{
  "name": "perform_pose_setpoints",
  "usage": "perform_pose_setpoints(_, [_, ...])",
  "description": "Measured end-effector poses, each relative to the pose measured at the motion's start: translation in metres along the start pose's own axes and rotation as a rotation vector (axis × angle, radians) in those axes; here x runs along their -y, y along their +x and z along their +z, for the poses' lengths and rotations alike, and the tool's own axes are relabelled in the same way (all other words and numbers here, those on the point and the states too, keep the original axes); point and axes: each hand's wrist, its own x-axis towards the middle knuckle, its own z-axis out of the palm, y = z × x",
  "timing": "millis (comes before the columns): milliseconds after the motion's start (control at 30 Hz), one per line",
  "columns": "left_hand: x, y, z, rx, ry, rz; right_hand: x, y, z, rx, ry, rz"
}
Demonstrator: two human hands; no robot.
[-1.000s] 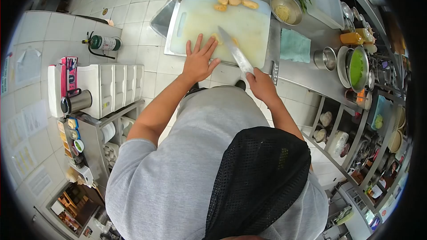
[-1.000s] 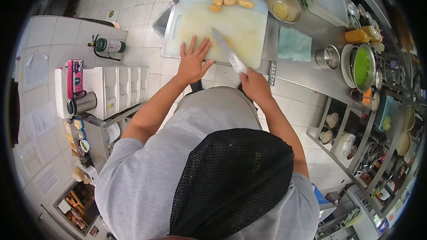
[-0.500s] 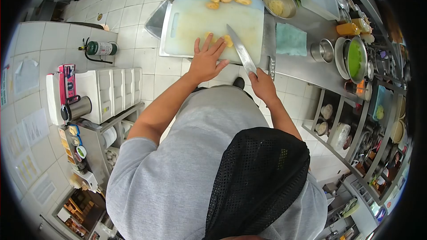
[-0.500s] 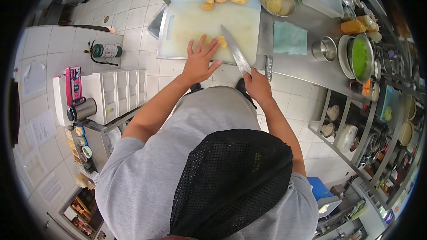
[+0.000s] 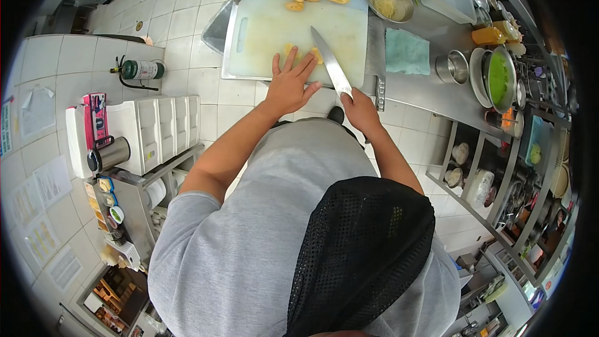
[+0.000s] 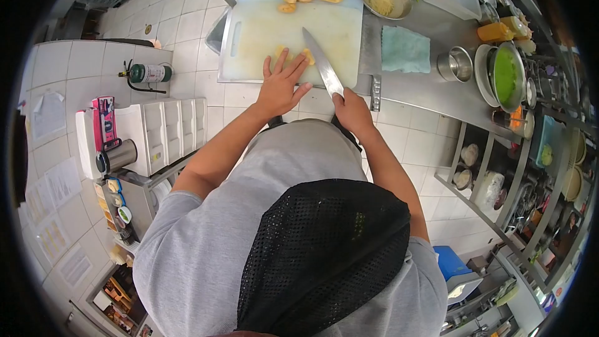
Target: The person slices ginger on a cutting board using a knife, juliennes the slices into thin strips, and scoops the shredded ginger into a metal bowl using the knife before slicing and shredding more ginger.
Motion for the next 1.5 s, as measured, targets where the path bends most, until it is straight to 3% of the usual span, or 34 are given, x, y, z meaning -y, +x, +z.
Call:
perform_pose_setpoints(300, [-0.001, 0.000, 0.000, 0.005, -0.013, -0.010, -0.008, -0.022, -0.008, 0.111, 0.047, 0.094])
perform_pose_setpoints(400, [0.000, -0.001, 0.000, 0.009, -0.007, -0.005, -0.010, -0.007, 0.004, 0.018, 0.007, -0.040])
perform_pose_setpoints(667, [0.000, 0.000, -0.002, 0.022, -0.004, -0.012, 0.000, -0.025, -0.008, 0.133, 0.067, 0.116])
perform_pose_setpoints(867, [-0.001, 0.000, -0.001, 0.028, 0.002, -0.005, -0.006, -0.007, 0.007, 0.079, 0.073, 0.021])
perform_pose_setpoints(1200, [-0.001, -0.001, -0.003, 0.032, -0.023, -0.010, -0.010, -0.026, 0.001, 0.156, 0.090, 0.097])
perform_pose_setpoints(1500, [0.000, 0.000, -0.004, 0.010, 0.005, -0.019, 0.003, -0.005, 0.016, 0.109, 0.108, 0.023])
